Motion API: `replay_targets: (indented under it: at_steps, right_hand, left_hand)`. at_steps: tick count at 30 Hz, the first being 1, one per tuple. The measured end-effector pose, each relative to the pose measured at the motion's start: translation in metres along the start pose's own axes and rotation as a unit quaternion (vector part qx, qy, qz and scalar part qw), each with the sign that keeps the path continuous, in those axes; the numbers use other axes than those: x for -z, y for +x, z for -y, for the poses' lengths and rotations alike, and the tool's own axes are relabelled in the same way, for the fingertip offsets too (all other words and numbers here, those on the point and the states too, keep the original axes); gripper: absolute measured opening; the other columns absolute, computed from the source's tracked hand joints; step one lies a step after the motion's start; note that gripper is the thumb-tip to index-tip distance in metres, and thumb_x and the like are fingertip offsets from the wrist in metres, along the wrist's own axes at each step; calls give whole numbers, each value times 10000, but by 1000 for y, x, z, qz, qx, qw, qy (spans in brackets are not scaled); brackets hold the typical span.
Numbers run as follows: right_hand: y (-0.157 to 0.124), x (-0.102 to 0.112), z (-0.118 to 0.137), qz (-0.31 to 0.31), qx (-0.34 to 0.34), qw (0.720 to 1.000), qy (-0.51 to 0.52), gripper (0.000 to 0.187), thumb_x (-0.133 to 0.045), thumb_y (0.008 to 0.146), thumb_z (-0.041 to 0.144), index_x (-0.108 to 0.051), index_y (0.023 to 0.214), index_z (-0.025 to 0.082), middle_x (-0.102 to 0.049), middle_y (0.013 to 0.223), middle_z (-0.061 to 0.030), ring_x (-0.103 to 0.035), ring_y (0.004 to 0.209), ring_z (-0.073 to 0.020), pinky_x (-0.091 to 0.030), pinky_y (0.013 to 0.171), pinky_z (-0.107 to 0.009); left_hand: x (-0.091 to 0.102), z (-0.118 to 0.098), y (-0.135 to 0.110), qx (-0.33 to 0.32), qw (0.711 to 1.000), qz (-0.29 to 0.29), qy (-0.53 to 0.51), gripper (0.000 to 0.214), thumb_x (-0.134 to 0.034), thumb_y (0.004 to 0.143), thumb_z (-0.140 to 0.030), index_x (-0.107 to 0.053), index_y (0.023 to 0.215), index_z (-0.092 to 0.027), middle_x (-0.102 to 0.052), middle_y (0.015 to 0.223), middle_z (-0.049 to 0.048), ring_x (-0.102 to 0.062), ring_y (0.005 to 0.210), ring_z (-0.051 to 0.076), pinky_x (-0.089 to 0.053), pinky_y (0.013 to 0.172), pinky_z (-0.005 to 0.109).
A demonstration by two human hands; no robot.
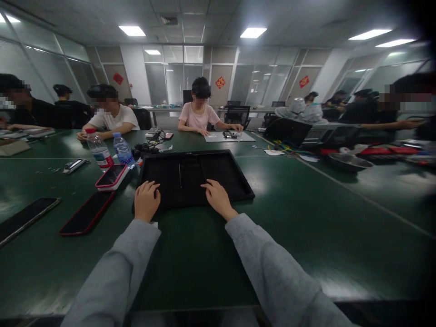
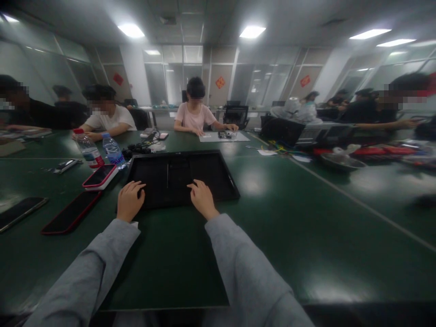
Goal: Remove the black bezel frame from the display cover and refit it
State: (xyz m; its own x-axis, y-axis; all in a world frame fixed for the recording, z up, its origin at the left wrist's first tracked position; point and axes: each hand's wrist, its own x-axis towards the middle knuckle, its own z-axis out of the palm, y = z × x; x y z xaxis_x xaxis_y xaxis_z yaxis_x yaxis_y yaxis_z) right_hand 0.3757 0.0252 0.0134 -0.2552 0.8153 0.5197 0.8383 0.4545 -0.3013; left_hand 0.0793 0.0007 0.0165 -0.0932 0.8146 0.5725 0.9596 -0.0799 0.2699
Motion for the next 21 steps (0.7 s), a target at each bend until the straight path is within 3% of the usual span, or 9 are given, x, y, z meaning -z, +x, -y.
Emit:
replay_targets:
  at_steps: [3,7,10,21]
  right_hand:
    - [-5,2,-1,15,6,1000,-2,403,-451,930,113,-685,1229,246,-575,1368,-99,-516,1275,-227,-462,1001,-417]
    - [-8,4,-1,23,5,1000,-1,425,-460,925,104,-681,1245,275,-565,1382,-87,-503,1292,-223,-457,1010,-420]
    - [-8,5,0,26,-3,1000,-3,419,-461,928,110,-684,1239,278,-563,1383,-87,-505,1289,-222,-452,1017,-428]
    - [-9,6,0,45,-1,999,-18,461,-427,935,68,-696,1235,290,-538,1417,-90,-466,1332,-221,-423,1054,-437]
  left_hand:
    - [6,29,2,94,995,-38,19,482,-457,934,-323,-563,1381,-176,-519,1468,124,-402,1395,300,-314,1152,469]
    - [7,60,7,218,971,101,-5,572,-464,929,-478,-575,1360,-118,-628,1312,196,-585,1192,344,-470,977,461]
    - [5,68,9,223,965,135,-2,571,-435,936,-521,-603,1332,-145,-673,1232,185,-620,1141,335,-488,931,437]
    - [7,61,14,235,964,126,21,594,-411,932,-531,-582,1344,-140,-660,1231,206,-593,1176,359,-474,946,466]
